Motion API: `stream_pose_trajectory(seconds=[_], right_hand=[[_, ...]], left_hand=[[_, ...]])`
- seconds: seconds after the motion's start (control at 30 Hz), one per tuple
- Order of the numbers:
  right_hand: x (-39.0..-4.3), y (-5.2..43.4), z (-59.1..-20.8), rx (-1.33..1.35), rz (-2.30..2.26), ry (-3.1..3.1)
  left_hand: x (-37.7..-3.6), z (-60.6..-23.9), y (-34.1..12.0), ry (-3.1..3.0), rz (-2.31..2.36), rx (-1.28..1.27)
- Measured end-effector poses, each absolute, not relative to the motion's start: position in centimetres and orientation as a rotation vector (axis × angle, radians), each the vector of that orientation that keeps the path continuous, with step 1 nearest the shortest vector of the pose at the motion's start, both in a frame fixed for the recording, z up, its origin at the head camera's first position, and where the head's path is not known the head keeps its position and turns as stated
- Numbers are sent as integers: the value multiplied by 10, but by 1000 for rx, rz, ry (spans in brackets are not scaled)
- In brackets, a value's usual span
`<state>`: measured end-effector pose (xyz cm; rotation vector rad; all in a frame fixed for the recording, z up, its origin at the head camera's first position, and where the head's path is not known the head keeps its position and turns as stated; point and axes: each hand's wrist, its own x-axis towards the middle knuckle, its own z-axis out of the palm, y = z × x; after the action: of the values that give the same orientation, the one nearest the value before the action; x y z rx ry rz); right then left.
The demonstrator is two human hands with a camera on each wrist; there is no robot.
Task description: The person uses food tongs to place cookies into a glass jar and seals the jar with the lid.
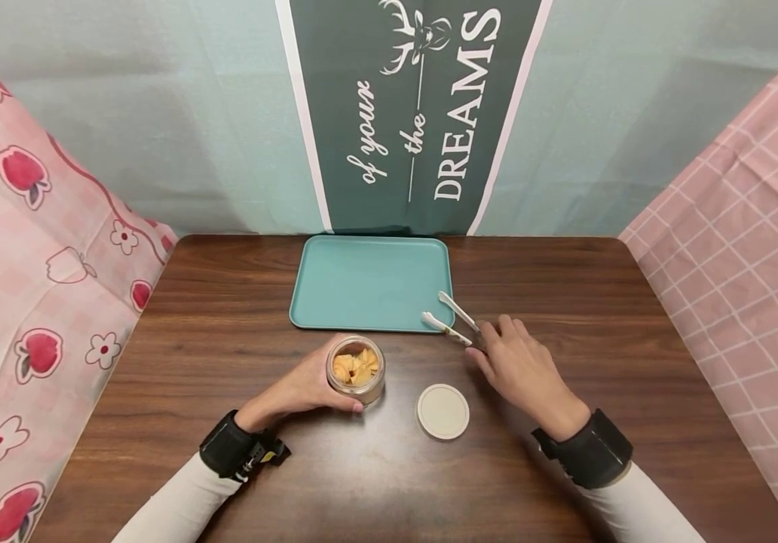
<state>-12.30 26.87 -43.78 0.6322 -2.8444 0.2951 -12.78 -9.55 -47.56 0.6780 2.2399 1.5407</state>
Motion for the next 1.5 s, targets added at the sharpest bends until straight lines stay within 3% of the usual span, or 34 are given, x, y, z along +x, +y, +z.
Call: stream_pose_trajectory(seconds=[0.53,1.5], right_hand=[[-92,234,-416,1232,240,-2811],[-83,217,-439,1416,196,-3030]], left_hand=[[-128,-476,-95,2245,1537,674],[-128,-474,-98,2246,1529,661]])
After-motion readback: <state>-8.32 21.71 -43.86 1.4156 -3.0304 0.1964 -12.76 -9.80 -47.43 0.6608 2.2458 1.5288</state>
